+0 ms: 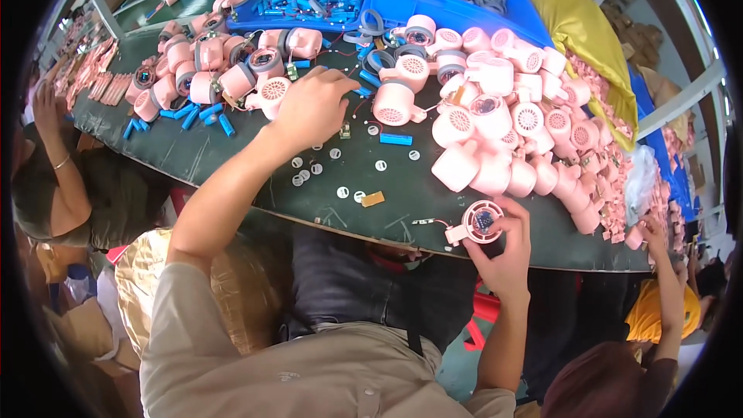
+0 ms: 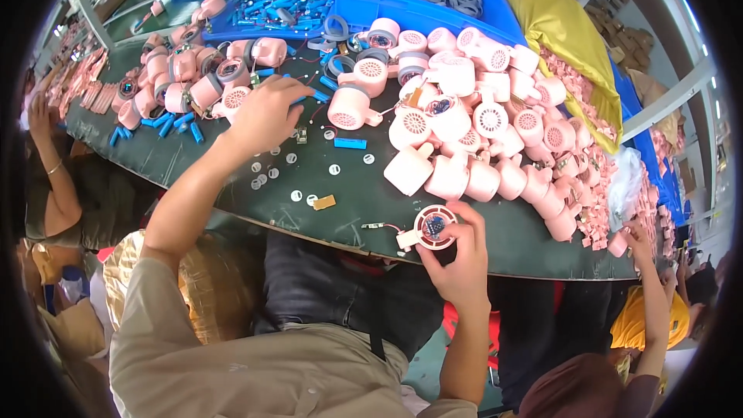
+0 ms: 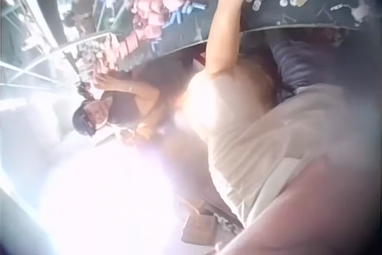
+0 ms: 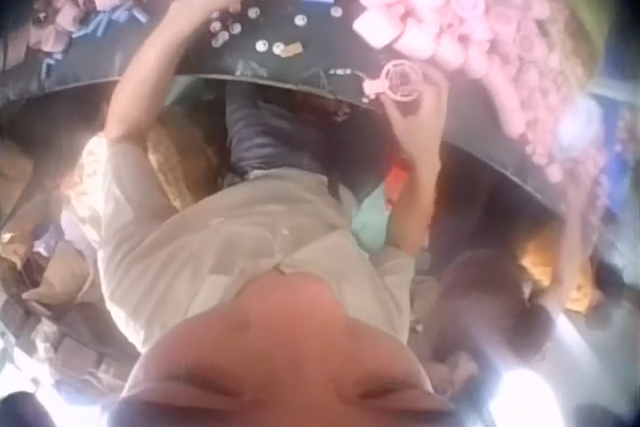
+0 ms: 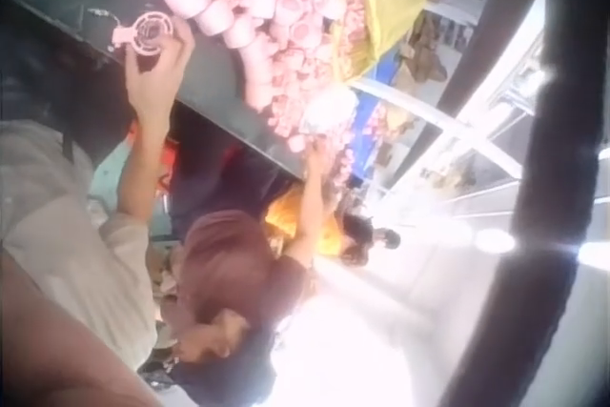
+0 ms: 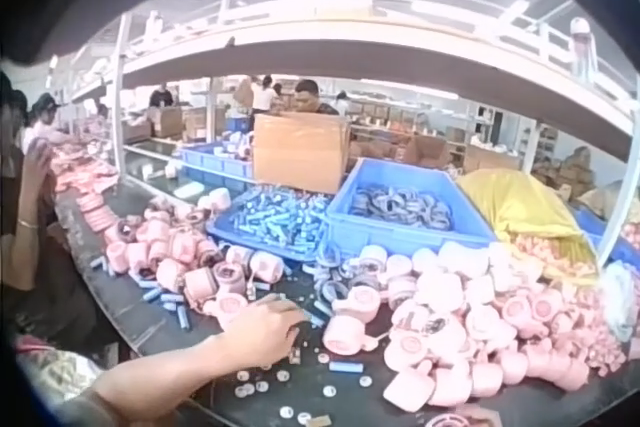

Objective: The person assembles small portable fans by hand, installing a battery and a circuit board into a plastic casing, then closing the casing.

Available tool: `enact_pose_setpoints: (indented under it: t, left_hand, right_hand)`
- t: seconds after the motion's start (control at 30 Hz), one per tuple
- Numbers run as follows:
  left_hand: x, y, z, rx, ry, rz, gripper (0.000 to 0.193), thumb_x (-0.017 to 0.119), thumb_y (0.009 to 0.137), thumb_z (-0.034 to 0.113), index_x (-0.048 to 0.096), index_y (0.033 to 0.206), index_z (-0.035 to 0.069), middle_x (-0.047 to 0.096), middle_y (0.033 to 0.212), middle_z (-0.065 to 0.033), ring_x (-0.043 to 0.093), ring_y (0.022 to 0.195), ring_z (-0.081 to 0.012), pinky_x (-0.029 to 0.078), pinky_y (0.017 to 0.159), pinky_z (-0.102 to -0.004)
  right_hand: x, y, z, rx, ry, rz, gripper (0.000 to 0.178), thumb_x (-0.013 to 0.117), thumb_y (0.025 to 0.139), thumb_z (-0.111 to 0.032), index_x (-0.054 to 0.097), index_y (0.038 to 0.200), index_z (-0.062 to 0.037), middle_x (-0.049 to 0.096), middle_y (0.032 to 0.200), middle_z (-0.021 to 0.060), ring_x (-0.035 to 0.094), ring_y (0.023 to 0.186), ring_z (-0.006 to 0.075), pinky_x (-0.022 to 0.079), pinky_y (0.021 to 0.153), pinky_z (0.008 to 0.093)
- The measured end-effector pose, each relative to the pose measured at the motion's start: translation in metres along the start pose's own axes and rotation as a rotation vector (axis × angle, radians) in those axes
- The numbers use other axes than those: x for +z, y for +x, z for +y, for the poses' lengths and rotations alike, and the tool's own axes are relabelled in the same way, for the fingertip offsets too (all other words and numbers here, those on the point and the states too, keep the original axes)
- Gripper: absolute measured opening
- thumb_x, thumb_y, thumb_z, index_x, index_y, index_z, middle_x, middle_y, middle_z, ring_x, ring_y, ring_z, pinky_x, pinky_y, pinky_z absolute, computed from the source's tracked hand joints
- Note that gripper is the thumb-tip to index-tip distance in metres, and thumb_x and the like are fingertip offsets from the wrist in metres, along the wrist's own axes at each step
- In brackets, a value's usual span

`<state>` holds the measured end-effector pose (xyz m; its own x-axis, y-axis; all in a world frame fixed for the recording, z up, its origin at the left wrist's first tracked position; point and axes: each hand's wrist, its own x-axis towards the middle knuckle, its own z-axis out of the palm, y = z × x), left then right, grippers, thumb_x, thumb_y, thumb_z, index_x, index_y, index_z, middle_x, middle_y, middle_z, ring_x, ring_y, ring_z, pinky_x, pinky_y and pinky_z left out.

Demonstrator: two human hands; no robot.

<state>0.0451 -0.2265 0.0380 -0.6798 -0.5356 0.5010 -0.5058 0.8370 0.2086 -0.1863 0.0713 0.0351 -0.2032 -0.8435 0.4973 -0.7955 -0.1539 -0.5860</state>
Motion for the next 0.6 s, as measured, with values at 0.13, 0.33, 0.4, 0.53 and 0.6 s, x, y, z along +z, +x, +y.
enact_pose_setpoints:
  t: [0.13,0.33,0.4,0.53,0.6]
  left_hand:
    - [0.0,0.002,-0.006,0.134,0.024,-0.235,0.021,0.067,0.081,0.009,0.074,0.101,0.009,0.069,0.105,-0.0079,0.066,0.103,-0.0292,0.054,0.088,-0.0408]
    - [0.01,0.009,-0.024,0.139,-0.092,-0.289,0.014,0.068,0.085,0.016,0.075,0.094,0.008,0.07,0.099,-0.0087,0.068,0.093,-0.0317,0.054,0.083,-0.043]
    - [0.007,0.005,-0.025,0.149,-0.073,-0.285,0.012,0.066,0.087,0.017,0.074,0.09,0.009,0.07,0.098,-0.0067,0.067,0.092,-0.0309,0.054,0.081,-0.0423]
    - [0.003,0.004,-0.019,0.173,-0.141,-0.19,0.01,0.064,0.088,0.013,0.068,0.093,0.006,0.068,0.103,-0.008,0.065,0.096,-0.0317,0.053,0.084,-0.0414]
    - [0.002,0.001,-0.019,0.201,-0.172,-0.08,0.006,0.058,0.094,0.005,0.059,0.099,0.002,0.068,0.106,-0.0104,0.064,0.101,-0.0273,0.051,0.089,-0.0361]
  right_hand:
    - [-0.007,-0.003,-0.035,-0.091,-0.286,0.062,0.049,0.083,0.065,-0.005,0.062,0.11,-0.0083,0.055,0.119,0.0132,0.059,0.103,0.0341,0.05,0.085,0.0457]
    - [0.035,-0.001,-0.071,0.123,-0.308,-0.09,0.057,0.073,0.086,-0.015,0.052,0.135,0.0048,0.066,0.071,0.01,0.062,0.052,0.0261,0.049,0.047,0.0366]
    - [0.045,0.007,-0.07,0.146,-0.365,-0.152,0.057,0.07,0.088,-0.017,0.05,0.137,0.0044,0.068,0.073,0.0127,0.065,0.055,0.0283,0.051,0.048,0.0389]
    - [0.055,0.012,-0.059,0.268,-0.374,-0.165,0.037,0.067,0.091,-0.013,0.059,0.124,0.0019,0.067,0.078,0.0205,0.065,0.063,0.0381,0.051,0.058,0.0462]
    - [0.056,0.009,-0.051,0.208,-0.415,-0.105,0.026,0.066,0.092,-0.014,0.059,0.112,-0.0004,0.068,0.077,0.0163,0.065,0.058,0.0352,0.052,0.051,0.0439]
